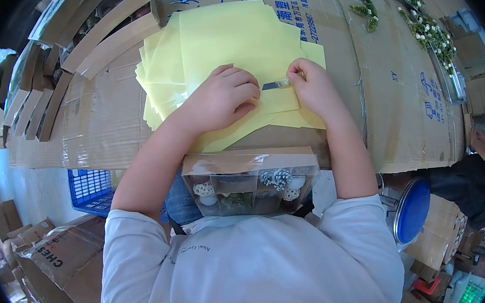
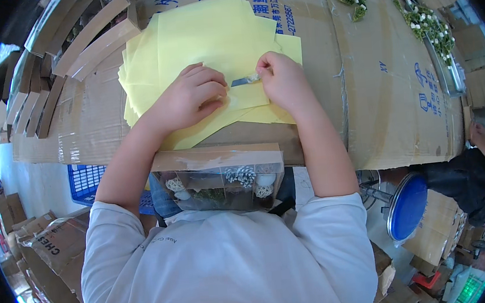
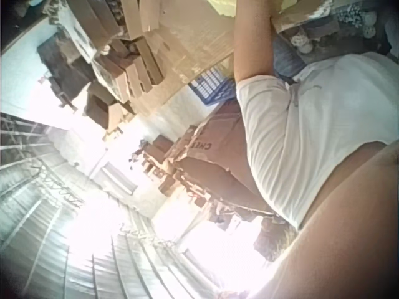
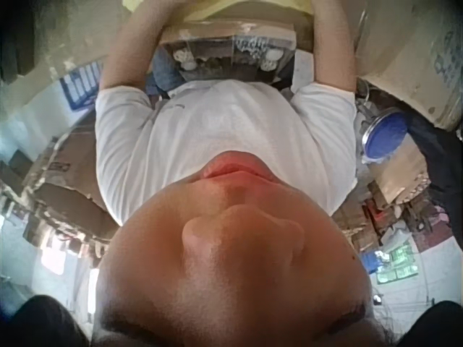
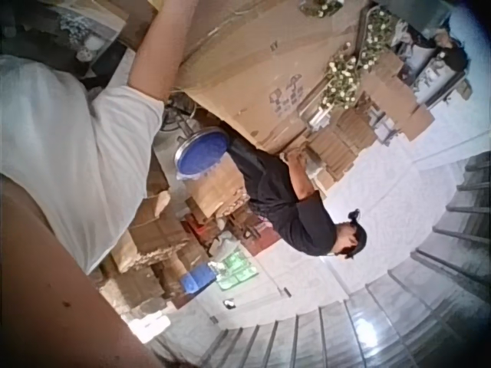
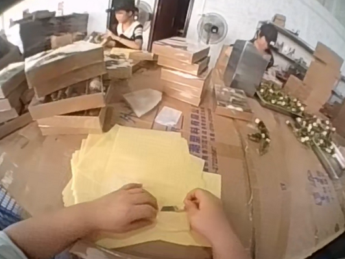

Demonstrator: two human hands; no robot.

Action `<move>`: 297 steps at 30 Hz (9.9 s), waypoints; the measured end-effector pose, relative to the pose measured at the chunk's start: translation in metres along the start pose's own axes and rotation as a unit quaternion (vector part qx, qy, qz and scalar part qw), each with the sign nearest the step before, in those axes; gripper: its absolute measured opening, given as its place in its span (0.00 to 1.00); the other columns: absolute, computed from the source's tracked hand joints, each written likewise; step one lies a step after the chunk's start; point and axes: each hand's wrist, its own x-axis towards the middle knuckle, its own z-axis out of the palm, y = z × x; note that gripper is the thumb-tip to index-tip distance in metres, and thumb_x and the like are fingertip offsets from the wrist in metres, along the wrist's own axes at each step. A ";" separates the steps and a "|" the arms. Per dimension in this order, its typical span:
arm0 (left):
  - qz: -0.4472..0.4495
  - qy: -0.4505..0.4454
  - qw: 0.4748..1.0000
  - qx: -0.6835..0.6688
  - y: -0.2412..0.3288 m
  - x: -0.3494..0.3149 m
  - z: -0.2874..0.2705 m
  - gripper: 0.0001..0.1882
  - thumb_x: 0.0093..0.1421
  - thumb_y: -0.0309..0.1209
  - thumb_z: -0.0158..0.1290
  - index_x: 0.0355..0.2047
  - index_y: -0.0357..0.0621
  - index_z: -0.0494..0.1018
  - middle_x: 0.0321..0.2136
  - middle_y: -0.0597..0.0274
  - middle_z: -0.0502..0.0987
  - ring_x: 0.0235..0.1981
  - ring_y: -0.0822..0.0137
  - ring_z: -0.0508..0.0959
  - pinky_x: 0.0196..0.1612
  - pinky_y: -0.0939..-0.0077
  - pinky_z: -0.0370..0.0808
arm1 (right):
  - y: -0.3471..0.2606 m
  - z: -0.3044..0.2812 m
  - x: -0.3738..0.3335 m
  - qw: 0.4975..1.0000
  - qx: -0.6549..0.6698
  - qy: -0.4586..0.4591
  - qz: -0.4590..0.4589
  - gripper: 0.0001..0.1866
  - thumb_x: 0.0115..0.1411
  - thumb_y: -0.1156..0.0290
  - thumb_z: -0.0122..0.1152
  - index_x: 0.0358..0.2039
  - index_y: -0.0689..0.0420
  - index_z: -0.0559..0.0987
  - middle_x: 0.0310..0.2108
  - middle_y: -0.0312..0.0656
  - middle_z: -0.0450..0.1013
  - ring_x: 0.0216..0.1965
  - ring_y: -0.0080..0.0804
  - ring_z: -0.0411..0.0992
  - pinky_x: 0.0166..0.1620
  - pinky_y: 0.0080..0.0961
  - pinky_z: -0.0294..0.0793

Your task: Applying adhesive labels from a yellow sheet to small craft boxes in a manufacturing workshop.

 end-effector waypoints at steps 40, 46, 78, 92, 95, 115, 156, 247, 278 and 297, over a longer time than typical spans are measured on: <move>-0.178 -0.186 0.963 -0.086 0.119 -0.074 -0.036 0.20 0.54 0.45 0.54 0.32 0.37 0.69 0.25 0.51 0.73 0.31 0.49 0.74 0.33 0.58 0.69 | -0.108 -0.020 -0.115 0.906 -0.201 -0.318 -0.192 0.32 0.49 0.60 0.68 0.55 0.52 0.71 0.34 0.44 0.70 0.37 0.43 0.69 0.43 0.36 0.69; -0.207 -0.154 0.960 -0.106 0.125 -0.083 -0.035 0.23 0.51 0.48 0.57 0.33 0.38 0.70 0.23 0.52 0.72 0.28 0.49 0.74 0.31 0.59 0.69 | -0.102 -0.004 -0.099 0.910 0.287 -0.299 0.000 0.05 0.52 0.77 0.62 0.31 0.59 0.79 0.33 0.38 0.72 0.36 0.26 0.70 0.41 0.22 0.69; -0.221 0.103 0.862 -0.444 0.100 -0.193 0.016 0.33 0.55 0.36 0.61 0.54 0.35 0.59 0.45 0.57 0.72 0.41 0.69 0.74 0.46 0.71 0.69 | -0.069 -0.011 -0.040 0.962 -0.179 -0.136 -0.156 0.12 0.49 0.64 0.65 0.29 0.57 0.77 0.29 0.44 0.72 0.35 0.43 0.72 0.38 0.34 0.71; -0.245 0.135 0.855 -0.436 0.025 -0.100 -0.098 0.20 0.65 0.38 0.46 0.51 0.35 0.67 0.29 0.56 0.77 0.34 0.65 0.78 0.43 0.75 0.73 | 0.002 -0.038 0.003 0.991 0.110 -0.077 0.019 0.08 0.58 0.72 0.59 0.32 0.63 0.75 0.25 0.34 0.72 0.28 0.21 0.67 0.33 0.21 0.67; -0.190 0.098 0.882 -0.420 0.002 -0.010 -0.053 0.18 0.68 0.29 0.38 0.57 0.39 0.63 0.48 0.52 0.73 0.51 0.63 0.72 0.56 0.70 0.66 | 0.015 -0.049 0.003 0.992 0.078 -0.101 0.021 0.06 0.58 0.74 0.57 0.34 0.63 0.76 0.24 0.32 0.70 0.28 0.18 0.65 0.33 0.18 0.66; -0.039 -0.001 0.992 0.117 0.001 0.027 0.013 0.11 0.52 0.32 0.58 0.35 0.47 0.71 0.47 0.56 0.71 0.57 0.48 0.66 0.58 0.51 0.61 | 0.020 -0.043 0.012 0.995 0.002 0.073 -0.073 0.06 0.57 0.79 0.52 0.31 0.61 0.78 0.32 0.44 0.69 0.36 0.38 0.70 0.40 0.27 0.69; -0.008 0.034 0.998 0.057 -0.010 0.021 0.015 0.17 0.46 0.33 0.62 0.37 0.44 0.77 0.43 0.61 0.75 0.47 0.58 0.72 0.52 0.64 0.67 | 0.006 -0.017 0.001 0.996 0.083 0.008 0.033 0.06 0.58 0.77 0.55 0.33 0.63 0.80 0.27 0.40 0.76 0.29 0.23 0.71 0.36 0.21 0.70; -0.238 0.614 0.696 -0.287 -0.004 -0.149 -0.310 0.12 0.66 0.35 0.43 0.40 0.40 0.70 0.34 0.61 0.75 0.36 0.67 0.76 0.41 0.71 0.75 | -0.050 -0.054 0.001 0.937 0.316 0.096 -0.114 0.16 0.65 0.73 0.46 0.54 0.59 0.69 0.31 0.37 0.71 0.32 0.22 0.68 0.39 0.21 0.69; -0.469 0.602 0.607 -0.222 -0.111 -0.105 -0.289 0.41 0.58 0.62 0.45 0.64 0.52 0.53 0.60 0.55 0.60 0.61 0.56 0.59 0.59 0.52 0.57 | -0.014 -0.041 -0.009 0.959 0.259 0.096 -0.069 0.09 0.64 0.74 0.50 0.42 0.60 0.75 0.28 0.33 0.70 0.29 0.17 0.66 0.36 0.15 0.67; -0.338 0.290 0.884 0.140 -0.015 -0.140 -0.060 0.12 0.55 0.23 0.52 0.41 0.38 0.72 0.44 0.49 0.72 0.47 0.49 0.69 0.51 0.61 0.66 | -0.013 -0.062 -0.022 0.992 -0.066 0.040 -0.102 0.14 0.58 0.68 0.59 0.42 0.60 0.76 0.41 0.45 0.71 0.43 0.39 0.71 0.45 0.30 0.71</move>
